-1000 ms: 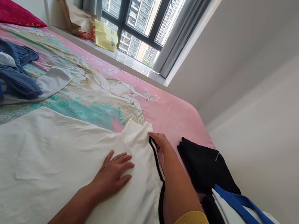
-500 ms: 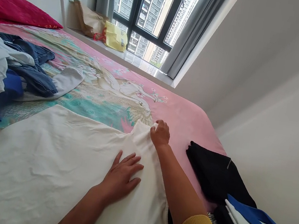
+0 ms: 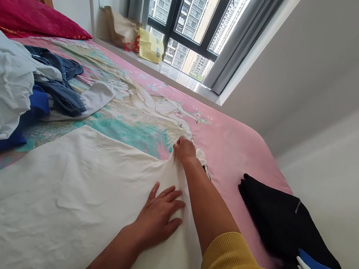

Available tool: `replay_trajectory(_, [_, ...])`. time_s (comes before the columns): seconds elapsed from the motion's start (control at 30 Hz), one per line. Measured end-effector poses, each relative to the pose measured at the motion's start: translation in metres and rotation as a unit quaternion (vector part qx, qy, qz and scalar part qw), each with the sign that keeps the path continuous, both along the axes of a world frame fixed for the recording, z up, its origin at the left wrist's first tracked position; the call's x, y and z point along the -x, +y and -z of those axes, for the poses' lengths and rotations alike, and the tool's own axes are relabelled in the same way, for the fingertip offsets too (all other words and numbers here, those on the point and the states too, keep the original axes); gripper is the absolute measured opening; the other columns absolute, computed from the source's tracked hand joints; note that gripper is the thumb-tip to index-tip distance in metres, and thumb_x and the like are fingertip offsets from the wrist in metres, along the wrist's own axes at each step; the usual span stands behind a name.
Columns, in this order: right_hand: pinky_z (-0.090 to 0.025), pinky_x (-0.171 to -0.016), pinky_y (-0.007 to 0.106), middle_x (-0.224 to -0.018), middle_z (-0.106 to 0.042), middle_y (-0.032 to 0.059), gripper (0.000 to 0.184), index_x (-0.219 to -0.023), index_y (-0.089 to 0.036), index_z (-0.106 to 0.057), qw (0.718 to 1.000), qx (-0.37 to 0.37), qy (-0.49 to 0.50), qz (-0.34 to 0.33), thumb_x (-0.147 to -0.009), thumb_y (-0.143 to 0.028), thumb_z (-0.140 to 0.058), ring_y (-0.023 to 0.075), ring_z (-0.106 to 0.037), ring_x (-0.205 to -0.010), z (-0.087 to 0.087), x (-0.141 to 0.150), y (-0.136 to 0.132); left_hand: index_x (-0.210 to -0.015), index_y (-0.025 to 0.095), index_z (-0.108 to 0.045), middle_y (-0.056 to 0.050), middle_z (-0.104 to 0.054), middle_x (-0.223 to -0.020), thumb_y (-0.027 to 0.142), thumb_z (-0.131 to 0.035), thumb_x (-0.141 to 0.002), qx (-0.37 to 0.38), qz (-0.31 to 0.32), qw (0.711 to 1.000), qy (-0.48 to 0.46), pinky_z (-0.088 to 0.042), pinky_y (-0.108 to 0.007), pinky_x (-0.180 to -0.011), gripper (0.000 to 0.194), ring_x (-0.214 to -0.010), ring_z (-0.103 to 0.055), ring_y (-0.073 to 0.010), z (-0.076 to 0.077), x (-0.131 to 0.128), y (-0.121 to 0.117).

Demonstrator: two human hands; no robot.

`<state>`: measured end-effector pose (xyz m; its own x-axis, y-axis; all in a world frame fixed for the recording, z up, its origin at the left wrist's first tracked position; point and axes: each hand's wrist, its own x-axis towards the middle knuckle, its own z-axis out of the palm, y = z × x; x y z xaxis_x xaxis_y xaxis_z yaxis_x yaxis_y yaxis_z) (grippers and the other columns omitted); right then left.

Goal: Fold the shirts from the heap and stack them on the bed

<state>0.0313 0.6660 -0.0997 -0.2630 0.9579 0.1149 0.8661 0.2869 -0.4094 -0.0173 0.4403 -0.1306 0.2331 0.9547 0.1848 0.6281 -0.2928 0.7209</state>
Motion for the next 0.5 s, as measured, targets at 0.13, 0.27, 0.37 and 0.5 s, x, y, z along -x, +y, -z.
replay_trajectory(0.13, [-0.04,-0.074,0.028,-0.083,-0.064,0.0064,0.024,-0.102,-0.017,-0.057,0.999,-0.017,0.032,0.014,-0.08,-0.019,-0.047,0.0197,-0.057,-0.084,-0.007,0.001,-0.016,-0.112,0.03,-0.058,-0.002,-0.048,-0.137,0.027,-0.052,-0.078,0.005,-0.008,1.0,-0.008,0.006,-0.054,-0.114,0.034,-0.136,-0.029,-0.0232,-0.002,-0.002,0.001])
replay_trajectory(0.27, [-0.042,-0.081,0.027,-0.097,-0.064,0.0043,0.029,-0.112,-0.019,-0.051,0.984,-0.029,0.177,-0.011,-0.086,-0.028,-0.043,0.0157,-0.058,-0.089,-0.02,0.003,-0.071,-0.104,0.024,-0.06,-0.007,-0.058,-0.125,0.017,-0.044,-0.079,0.007,-0.094,0.985,-0.145,-0.012,-0.052,-0.114,0.03,-0.126,-0.043,-0.0223,-0.004,-0.002,0.012])
replay_trajectory(0.37, [-0.045,-0.079,0.027,-0.095,-0.063,0.0036,0.026,-0.102,-0.019,-0.054,0.929,0.038,0.367,-0.012,-0.085,-0.034,-0.041,0.0148,-0.058,-0.087,-0.023,0.011,-0.129,-0.096,0.018,-0.058,-0.009,-0.066,-0.103,0.025,-0.042,-0.082,0.05,-0.211,0.877,-0.428,-0.04,-0.044,-0.099,0.022,-0.105,-0.058,-0.0214,-0.002,0.009,0.025])
replay_trajectory(0.5, [-0.043,-0.091,0.03,-0.11,-0.062,0.0052,0.033,-0.111,-0.02,-0.053,0.926,0.088,0.365,-0.025,-0.089,-0.034,-0.034,0.016,-0.056,-0.103,-0.006,0.002,-0.187,-0.093,0.018,-0.052,-0.005,-0.065,-0.092,0.031,-0.046,-0.08,0.061,-0.294,0.684,-0.664,-0.048,-0.031,-0.086,0.019,-0.092,-0.063,-0.0142,0.001,0.028,0.037])
